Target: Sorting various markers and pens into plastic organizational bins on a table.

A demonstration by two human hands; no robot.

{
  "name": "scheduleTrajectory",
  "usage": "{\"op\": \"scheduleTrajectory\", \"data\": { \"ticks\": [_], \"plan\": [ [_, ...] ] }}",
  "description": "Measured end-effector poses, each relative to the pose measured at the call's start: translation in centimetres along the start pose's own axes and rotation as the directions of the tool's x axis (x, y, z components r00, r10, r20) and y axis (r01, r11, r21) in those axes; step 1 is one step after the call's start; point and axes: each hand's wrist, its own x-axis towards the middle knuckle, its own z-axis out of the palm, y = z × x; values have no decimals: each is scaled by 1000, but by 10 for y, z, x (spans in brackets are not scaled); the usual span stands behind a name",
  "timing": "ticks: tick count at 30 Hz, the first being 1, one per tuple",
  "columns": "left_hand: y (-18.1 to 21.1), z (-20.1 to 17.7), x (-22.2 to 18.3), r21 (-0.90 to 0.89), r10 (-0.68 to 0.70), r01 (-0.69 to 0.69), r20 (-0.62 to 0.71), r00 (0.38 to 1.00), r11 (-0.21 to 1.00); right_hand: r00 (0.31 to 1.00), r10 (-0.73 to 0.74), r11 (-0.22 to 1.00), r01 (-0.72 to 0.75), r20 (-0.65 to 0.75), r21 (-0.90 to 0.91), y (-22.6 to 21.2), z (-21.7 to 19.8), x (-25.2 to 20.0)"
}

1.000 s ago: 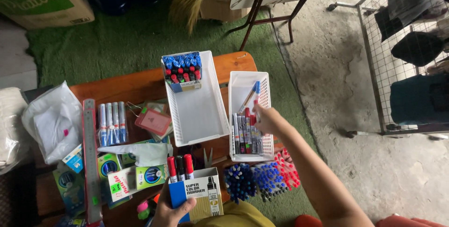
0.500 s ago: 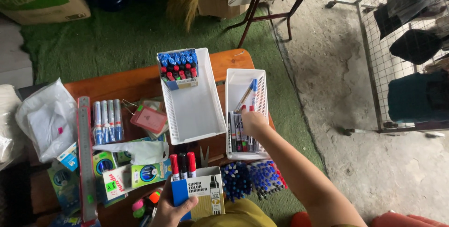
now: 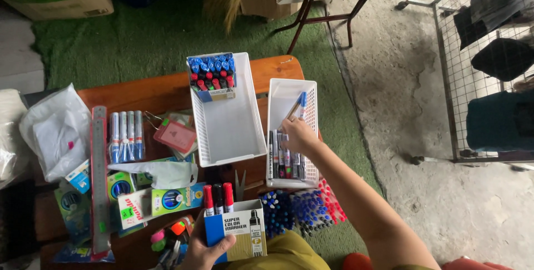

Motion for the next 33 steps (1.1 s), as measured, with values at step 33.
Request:
{"op": "scheduleTrajectory", "data": {
  "ticks": [33],
  "plan": [
    [5, 27, 5, -155, 47, -60, -89, 995, 986, 997, 73, 977, -68, 19, -201, 6, 13, 23]
  ]
}}
